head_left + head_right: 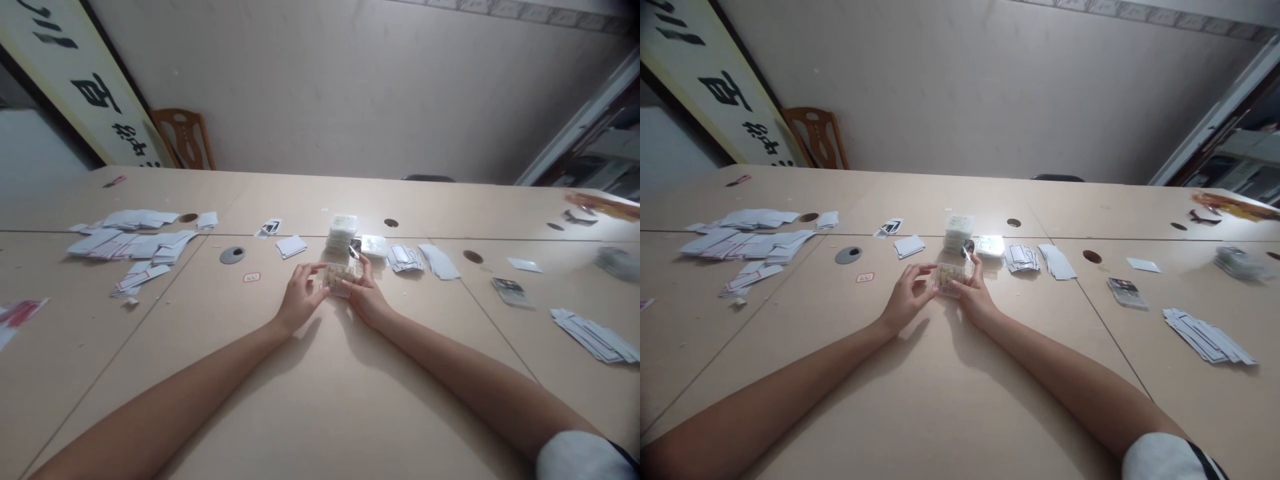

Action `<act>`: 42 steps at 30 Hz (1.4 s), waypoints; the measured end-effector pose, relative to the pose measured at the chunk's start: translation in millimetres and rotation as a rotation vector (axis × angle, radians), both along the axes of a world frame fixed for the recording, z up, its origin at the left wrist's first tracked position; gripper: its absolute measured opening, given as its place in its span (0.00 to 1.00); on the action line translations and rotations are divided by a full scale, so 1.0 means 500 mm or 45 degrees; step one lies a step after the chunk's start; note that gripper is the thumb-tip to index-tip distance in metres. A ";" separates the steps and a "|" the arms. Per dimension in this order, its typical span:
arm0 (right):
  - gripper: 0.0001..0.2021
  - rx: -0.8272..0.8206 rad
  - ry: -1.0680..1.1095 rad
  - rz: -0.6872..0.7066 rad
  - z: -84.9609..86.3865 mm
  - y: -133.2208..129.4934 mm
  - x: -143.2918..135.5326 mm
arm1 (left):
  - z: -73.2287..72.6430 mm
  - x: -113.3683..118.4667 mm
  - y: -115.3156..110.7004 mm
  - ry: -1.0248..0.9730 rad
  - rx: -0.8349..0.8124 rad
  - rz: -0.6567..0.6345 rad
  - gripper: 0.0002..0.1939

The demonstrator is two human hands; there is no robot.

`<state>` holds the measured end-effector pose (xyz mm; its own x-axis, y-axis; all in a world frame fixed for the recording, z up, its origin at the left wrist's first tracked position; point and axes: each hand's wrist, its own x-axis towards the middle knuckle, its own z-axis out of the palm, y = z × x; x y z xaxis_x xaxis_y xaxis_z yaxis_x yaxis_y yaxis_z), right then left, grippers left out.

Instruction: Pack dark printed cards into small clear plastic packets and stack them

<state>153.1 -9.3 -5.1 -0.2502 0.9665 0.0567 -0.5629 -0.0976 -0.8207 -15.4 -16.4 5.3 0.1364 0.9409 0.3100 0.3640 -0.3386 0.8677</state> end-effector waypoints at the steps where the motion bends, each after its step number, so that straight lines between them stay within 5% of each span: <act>1: 0.46 0.016 -0.019 0.013 -0.001 0.000 0.000 | -0.002 -0.002 0.003 -0.110 -0.077 -0.017 0.22; 7: 0.45 0.108 -0.137 0.113 -0.008 -0.003 0.002 | -0.008 -0.009 0.013 -0.315 -0.267 -0.104 0.33; 14: 0.39 0.151 -0.187 0.111 -0.009 -0.011 -0.001 | -0.007 -0.011 0.018 -0.326 -0.263 -0.067 0.24; 23: 0.09 0.460 -0.375 -0.744 -0.005 0.007 0.021 | -0.006 -0.003 0.006 -0.511 -0.377 -0.089 0.25; 29: 0.05 0.560 -0.487 -0.508 -0.003 -0.016 0.019 | -0.004 -0.001 -0.001 -0.372 -0.334 -0.062 0.22; 42: 0.13 0.318 -0.568 -0.322 0.019 -0.033 0.009 | 0.009 0.013 -0.021 -0.508 -0.515 -0.269 0.20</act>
<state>157.6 -25.9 4.2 -0.0648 0.9703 0.2329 -0.1375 0.2225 -0.9652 -8.8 -27.0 9.8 0.2803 0.9599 -0.0011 -0.0553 0.0173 0.9983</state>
